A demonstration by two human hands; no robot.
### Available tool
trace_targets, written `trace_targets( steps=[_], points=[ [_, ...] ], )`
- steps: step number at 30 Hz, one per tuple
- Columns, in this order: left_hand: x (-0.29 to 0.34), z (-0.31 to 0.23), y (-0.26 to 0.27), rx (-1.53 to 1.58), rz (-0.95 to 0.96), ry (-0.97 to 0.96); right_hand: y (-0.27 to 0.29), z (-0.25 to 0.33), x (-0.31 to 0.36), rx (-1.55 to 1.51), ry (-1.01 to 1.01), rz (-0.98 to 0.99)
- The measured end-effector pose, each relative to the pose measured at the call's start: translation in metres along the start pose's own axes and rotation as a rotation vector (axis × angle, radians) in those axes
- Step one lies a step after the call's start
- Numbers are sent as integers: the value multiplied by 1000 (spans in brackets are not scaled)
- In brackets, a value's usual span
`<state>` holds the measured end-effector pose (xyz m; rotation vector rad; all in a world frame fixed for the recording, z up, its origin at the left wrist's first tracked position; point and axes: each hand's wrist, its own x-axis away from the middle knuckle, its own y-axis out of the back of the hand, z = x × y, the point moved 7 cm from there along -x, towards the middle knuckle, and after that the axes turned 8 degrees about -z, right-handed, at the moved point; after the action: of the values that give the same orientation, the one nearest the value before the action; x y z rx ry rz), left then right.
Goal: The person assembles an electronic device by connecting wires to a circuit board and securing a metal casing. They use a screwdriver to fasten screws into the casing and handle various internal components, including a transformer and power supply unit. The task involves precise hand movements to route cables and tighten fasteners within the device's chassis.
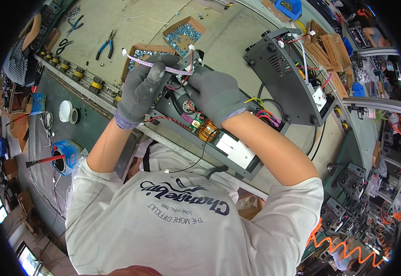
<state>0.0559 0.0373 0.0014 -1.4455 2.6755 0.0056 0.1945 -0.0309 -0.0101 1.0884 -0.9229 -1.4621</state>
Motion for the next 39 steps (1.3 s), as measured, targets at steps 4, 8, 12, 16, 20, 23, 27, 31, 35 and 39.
trace_targets(
  steps=[4, 8, 12, 16, 20, 23, 27, 31, 35, 39],
  points=[
    [-1, -4, -1, -62, 35, -9, 5, 8, 1, 19, 19, 31],
    [0, -4, -4, -28, 76, -59, 6, 11, 3, 55, 37, 34],
    [-1, 1, -2, -107, 82, 52, 7, 11, 1, 85, 19, 64],
    [-1, 20, 5, -168, 51, 97, 8, 8, 6, 50, 16, 13],
    [0, 16, 4, -231, 51, 142, 7, 6, 5, 5, 5, -50],
    [1, 9, 2, -146, 33, 9, 9, 12, 2, 50, 3, 8],
    [1, 0, -2, -143, 81, 32, 7, 15, -1, 41, 9, 39],
    [0, 3, -3, -163, 89, -1, 8, 15, 0, 47, 18, 1],
    [-1, 8, -1, -187, 72, 35, 10, 19, -3, 120, 22, -17],
    [-2, 9, -1, -198, 76, 57, 6, 19, -4, 211, 21, 6]
  ],
)
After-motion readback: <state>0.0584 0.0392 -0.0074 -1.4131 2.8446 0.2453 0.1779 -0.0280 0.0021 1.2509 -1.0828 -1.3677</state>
